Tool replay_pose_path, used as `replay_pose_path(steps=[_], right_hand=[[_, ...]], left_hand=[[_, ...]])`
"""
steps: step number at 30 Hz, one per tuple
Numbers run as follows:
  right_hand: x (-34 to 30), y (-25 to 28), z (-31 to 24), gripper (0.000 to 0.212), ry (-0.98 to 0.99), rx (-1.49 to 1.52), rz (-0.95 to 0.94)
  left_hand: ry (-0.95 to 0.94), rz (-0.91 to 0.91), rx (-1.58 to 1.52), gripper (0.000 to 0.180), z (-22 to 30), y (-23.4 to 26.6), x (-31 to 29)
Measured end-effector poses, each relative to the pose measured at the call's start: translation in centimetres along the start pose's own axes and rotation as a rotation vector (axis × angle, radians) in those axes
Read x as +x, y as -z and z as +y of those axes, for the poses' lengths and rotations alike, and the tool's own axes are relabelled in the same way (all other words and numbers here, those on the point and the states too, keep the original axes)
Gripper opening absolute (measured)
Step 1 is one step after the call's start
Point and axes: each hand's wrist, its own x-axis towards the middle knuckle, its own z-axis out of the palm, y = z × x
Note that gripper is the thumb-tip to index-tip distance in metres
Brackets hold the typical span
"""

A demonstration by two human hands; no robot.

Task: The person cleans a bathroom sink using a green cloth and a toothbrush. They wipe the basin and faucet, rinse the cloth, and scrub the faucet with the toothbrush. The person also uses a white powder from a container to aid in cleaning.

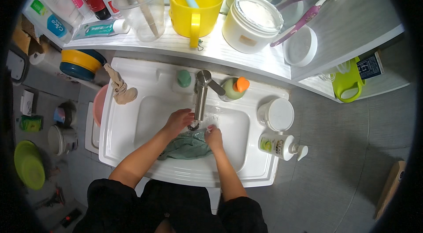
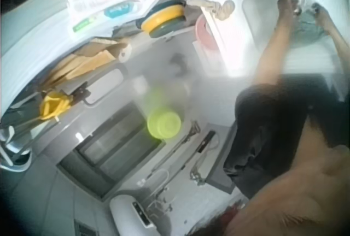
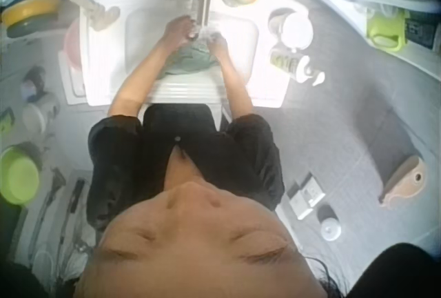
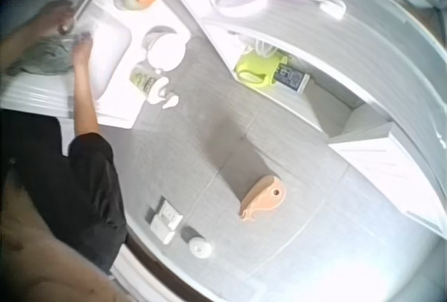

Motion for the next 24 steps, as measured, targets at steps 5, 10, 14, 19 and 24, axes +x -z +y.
replay_pose_path(steps=[5,10,14,19,24], right_hand=[[-3.2,-8.1,2.1,0.031,-0.121,-0.268,-0.16],[-2.7,-3.4,-2.8,0.02,-0.061,0.186,-0.405],[-2.1,6.3,-11.3,0.011,0.217,-0.058,-0.041],[0.3,13.8,-20.6,0.018,0.654,-0.209,0.402],[6.1,14.2,-20.1,0.029,0.817,-0.373,0.374]], left_hand=[[-0.024,0.173,0.517,0.04,-5.7,5.1,-0.7],[-0.329,-0.143,1.042,0.05,-7.1,6.2,-4.7],[-0.115,0.02,0.927,0.044,-9.3,7.4,-5.4],[-0.074,0.041,0.803,0.035,-9.8,6.8,-4.9],[0.014,-0.085,0.815,0.033,-10.2,6.2,-5.0]])
